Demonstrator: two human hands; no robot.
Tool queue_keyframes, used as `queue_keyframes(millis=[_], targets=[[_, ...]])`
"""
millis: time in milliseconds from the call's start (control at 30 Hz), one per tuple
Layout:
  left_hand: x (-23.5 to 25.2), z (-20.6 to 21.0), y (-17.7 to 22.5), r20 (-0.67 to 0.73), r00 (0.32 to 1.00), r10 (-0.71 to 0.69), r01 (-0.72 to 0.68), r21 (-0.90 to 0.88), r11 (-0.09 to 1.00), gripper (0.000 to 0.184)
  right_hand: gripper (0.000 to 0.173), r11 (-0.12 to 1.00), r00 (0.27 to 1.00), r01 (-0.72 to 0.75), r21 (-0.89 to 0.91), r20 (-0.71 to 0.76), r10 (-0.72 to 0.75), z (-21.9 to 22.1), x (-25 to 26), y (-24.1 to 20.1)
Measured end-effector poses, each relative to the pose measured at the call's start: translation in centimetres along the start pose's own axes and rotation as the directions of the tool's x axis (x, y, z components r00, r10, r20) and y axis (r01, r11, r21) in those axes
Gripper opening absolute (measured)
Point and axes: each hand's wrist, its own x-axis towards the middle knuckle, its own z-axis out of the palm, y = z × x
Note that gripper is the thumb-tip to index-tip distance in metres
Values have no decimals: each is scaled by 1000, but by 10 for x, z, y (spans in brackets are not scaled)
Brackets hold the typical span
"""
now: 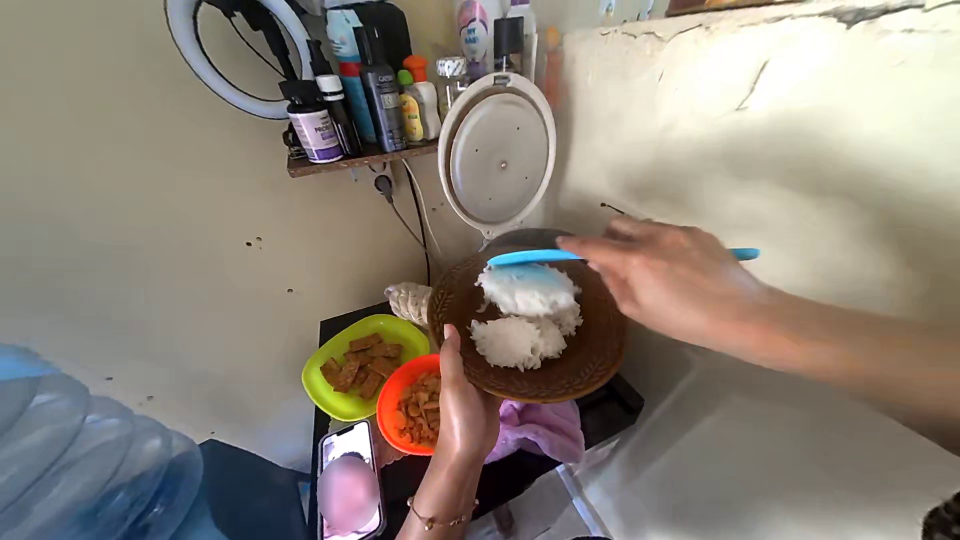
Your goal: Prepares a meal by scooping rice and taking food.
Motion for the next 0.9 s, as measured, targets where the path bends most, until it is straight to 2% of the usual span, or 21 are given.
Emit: queue_keyframes(millis=[133, 267, 333, 500, 567, 667, 733, 833, 900], targets=[[-9, -6, 1, 7, 999, 44, -44, -7, 999, 51, 37, 997, 988, 58, 51, -146, -50, -16, -18, 1], [-15, -8, 4, 15, 997, 80, -80, -3, 997, 52, 33, 977, 957, 180, 116, -249, -147, 22, -40, -29], [-18, -11, 3, -3, 996, 94, -94, 2, 996, 51, 34, 966, 956, 200, 164, -247, -156, 31, -40, -35], [-25, -23, 7, -7, 988, 151, -152, -23, 988, 51, 36, 970, 965, 135, 202, -248, -82, -10, -23, -22], [-27, -28, 6, -10, 983, 182, -183, -19, 983, 50, 36, 969, 965, 144, 198, -244, -94, -2, -19, -22], [-34, -37, 5, -26, 972, 235, -236, -34, 971, 49, 34, 960, 988, 119, 255, -124, -90, 23, -19, -11], [-37, -42, 7, -40, 970, 241, -243, -49, 969, 47, 32, 954, 996, 72, 290, -70, -54, 12, -18, -4], [-40, -43, 12, -70, 976, 204, -208, -52, 977, 48, 34, 949, 981, 116, 292, -180, -64, -11, -15, -16], [-43, -42, 10, -68, 975, 210, -214, -49, 976, 47, 33, 935, 974, 176, 308, -193, -119, -3, -14, -30]])
